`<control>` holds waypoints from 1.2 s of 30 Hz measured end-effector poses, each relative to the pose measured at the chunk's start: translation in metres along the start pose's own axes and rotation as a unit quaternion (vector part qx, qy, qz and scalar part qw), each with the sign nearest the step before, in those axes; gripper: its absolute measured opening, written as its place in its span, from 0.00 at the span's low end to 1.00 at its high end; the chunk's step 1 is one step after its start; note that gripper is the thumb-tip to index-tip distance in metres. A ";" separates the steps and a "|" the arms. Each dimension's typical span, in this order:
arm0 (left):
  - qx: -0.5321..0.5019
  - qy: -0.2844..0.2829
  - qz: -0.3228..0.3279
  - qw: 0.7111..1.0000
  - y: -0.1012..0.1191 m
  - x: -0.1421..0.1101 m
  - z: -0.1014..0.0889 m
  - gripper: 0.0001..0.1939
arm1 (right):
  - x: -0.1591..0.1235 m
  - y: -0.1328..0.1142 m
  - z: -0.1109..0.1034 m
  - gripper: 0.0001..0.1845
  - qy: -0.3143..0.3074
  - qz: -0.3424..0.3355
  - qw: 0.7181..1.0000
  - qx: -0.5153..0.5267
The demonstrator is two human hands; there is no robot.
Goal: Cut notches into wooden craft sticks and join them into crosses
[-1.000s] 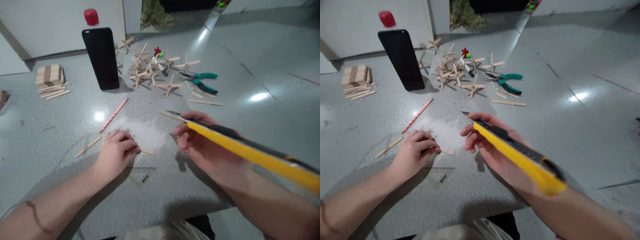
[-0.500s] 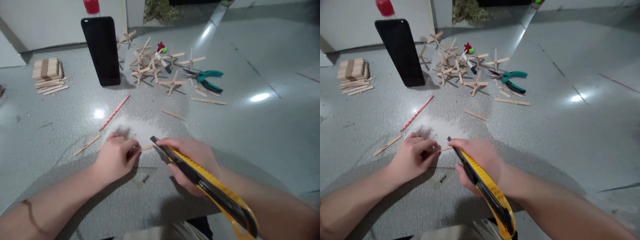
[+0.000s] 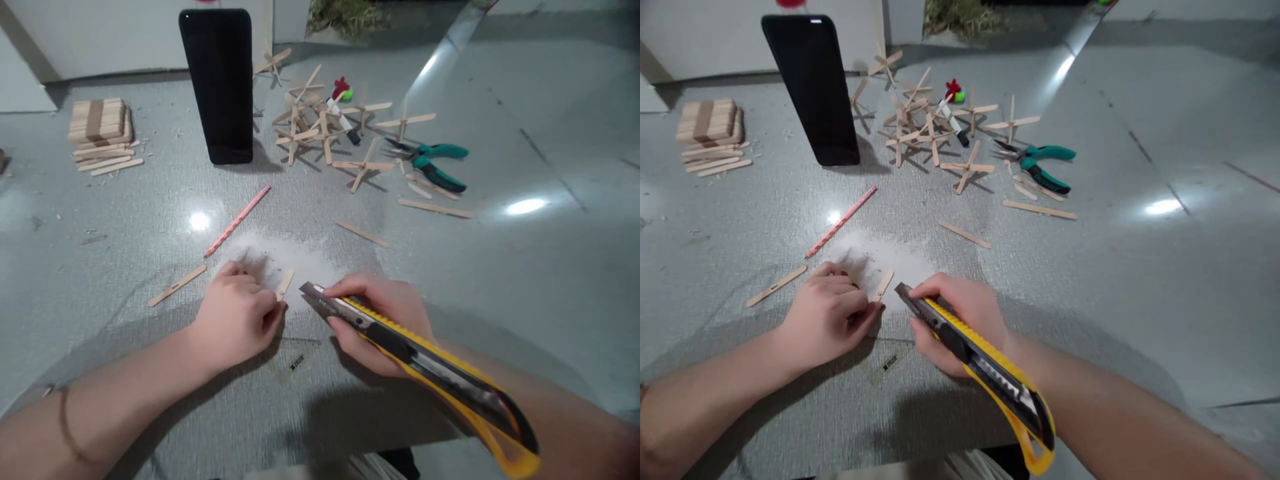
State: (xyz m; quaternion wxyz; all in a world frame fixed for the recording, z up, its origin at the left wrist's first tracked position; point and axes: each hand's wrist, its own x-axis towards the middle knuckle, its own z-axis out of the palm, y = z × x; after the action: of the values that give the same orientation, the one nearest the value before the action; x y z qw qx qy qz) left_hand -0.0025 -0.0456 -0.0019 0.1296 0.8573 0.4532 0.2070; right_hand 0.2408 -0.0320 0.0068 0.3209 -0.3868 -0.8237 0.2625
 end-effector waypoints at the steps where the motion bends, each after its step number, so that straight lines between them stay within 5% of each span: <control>1: -0.016 -0.007 -0.009 1.000 -0.002 0.002 -0.003 0.19 | -0.001 0.001 0.002 0.10 0.004 0.009 1.000 0.006; 6: -0.045 -0.039 -0.009 0.998 -0.015 0.014 -0.015 0.08 | 0.002 0.006 0.007 0.12 -0.009 0.041 0.998 0.049; 9: -0.041 -0.075 0.011 0.996 -0.021 0.018 -0.016 0.18 | 0.007 0.007 0.004 0.12 -0.040 0.045 0.996 0.058; 14: -0.047 -0.102 0.028 0.993 -0.024 0.019 -0.013 0.19 | 0.009 0.009 0.003 0.08 -0.052 0.051 0.995 0.065; 21: -0.043 -0.100 0.045 0.993 -0.026 0.018 -0.010 0.20 | 0.015 0.009 0.006 0.13 -0.057 -0.019 0.994 0.094; 36: -0.064 -0.089 0.027 0.994 -0.023 0.016 -0.007 0.17 | 0.020 0.005 0.011 0.12 -0.055 -0.003 0.994 0.093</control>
State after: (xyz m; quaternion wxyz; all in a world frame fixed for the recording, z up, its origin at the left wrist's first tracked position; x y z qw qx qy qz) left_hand -0.0139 -0.0196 -0.0014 0.2180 0.8743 0.4023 0.1621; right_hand 0.2255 -0.0151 0.0029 0.3110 -0.3376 -0.8131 0.3579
